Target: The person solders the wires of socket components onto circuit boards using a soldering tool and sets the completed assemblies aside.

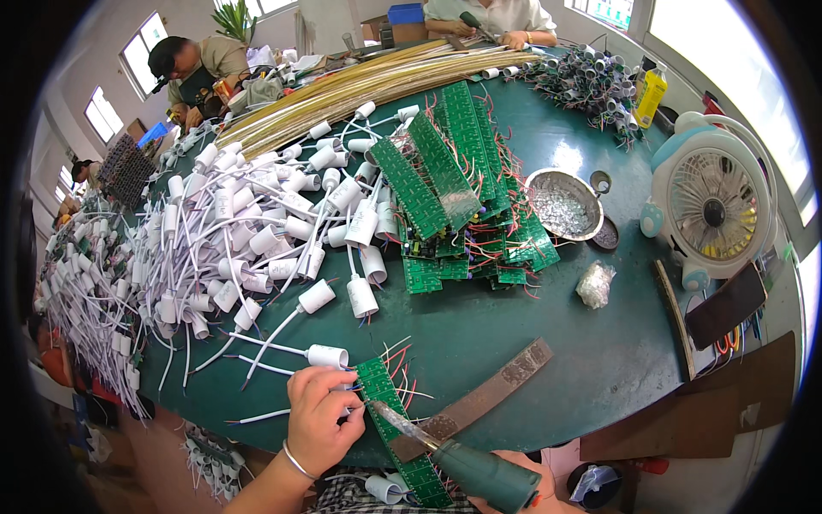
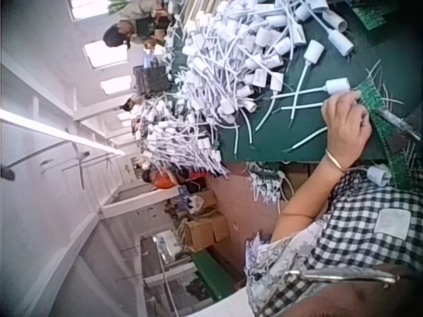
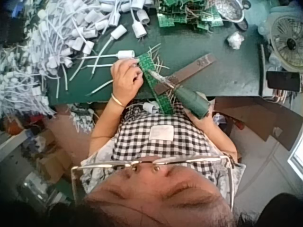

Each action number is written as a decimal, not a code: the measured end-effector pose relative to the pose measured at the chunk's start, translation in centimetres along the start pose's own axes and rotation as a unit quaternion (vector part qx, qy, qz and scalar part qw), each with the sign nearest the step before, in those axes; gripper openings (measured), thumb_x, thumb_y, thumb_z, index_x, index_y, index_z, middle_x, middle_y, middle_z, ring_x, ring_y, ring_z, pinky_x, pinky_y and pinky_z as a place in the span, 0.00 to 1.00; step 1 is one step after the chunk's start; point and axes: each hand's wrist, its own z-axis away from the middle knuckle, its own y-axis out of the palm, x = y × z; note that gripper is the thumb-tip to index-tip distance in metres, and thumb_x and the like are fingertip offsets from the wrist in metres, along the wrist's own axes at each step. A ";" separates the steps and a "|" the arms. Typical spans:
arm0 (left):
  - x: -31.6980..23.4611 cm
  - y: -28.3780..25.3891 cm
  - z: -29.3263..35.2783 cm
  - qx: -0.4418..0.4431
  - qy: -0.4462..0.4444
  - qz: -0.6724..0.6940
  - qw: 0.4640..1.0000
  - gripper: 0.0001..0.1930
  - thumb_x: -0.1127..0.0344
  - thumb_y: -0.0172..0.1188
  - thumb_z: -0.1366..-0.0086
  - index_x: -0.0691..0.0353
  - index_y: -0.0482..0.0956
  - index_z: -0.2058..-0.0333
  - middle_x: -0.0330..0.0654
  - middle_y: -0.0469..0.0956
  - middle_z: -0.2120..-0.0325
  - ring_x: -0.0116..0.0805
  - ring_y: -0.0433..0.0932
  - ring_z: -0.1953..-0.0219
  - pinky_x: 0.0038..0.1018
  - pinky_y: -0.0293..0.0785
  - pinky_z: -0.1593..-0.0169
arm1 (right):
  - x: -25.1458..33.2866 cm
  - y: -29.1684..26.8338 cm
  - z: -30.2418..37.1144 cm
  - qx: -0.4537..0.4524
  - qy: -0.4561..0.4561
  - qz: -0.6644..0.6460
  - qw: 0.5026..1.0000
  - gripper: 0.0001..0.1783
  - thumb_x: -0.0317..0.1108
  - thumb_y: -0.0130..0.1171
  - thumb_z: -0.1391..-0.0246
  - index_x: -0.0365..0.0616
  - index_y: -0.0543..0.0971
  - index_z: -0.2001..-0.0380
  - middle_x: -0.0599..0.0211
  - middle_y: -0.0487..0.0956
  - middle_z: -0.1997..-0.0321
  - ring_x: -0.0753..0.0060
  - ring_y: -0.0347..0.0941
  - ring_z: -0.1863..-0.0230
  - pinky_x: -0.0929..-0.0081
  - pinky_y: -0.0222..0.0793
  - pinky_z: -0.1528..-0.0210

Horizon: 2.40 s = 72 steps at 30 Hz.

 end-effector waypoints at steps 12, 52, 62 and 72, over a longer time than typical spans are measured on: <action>0.3 0.1 -0.1 -0.005 0.011 0.004 1.000 0.13 0.77 0.64 0.63 0.57 0.73 0.75 0.40 0.75 0.59 0.45 0.71 0.56 0.39 0.63 0.53 | 0.1 -0.1 -0.2 0.033 -0.026 0.030 0.999 0.30 0.32 0.69 0.56 0.36 0.71 0.49 0.54 0.75 0.52 0.58 0.75 0.54 0.67 0.70 0.51; 1.3 -1.9 2.3 -0.059 0.014 -0.037 0.997 0.27 0.62 0.71 0.56 0.56 0.70 0.56 0.43 0.71 0.54 0.46 0.66 0.49 0.40 0.56 0.45 | -0.8 -4.5 7.9 -0.208 -0.110 -0.037 0.971 0.26 0.43 0.56 0.43 0.32 0.70 0.49 0.57 0.78 0.59 0.75 0.73 0.77 0.79 0.68 0.81; 1.1 -4.3 1.4 -0.039 0.113 -0.195 0.973 0.15 0.60 0.68 0.52 0.46 0.77 0.63 0.30 0.75 0.59 0.38 0.68 0.50 0.42 0.53 0.46 | -1.2 -2.3 4.8 -0.294 -0.136 -0.167 0.931 0.22 0.32 0.50 0.47 0.33 0.70 0.49 0.56 0.78 0.58 0.72 0.74 0.77 0.77 0.70 0.77; 8.5 -1.3 -5.8 -0.128 -0.024 -0.062 0.989 0.15 0.65 0.66 0.48 0.60 0.75 0.62 0.45 0.74 0.62 0.48 0.72 0.61 0.42 0.66 0.57 | -0.7 -2.6 1.9 -0.237 -0.106 -0.121 0.958 0.20 0.29 0.47 0.47 0.33 0.72 0.52 0.56 0.78 0.68 0.73 0.73 0.78 0.78 0.68 0.81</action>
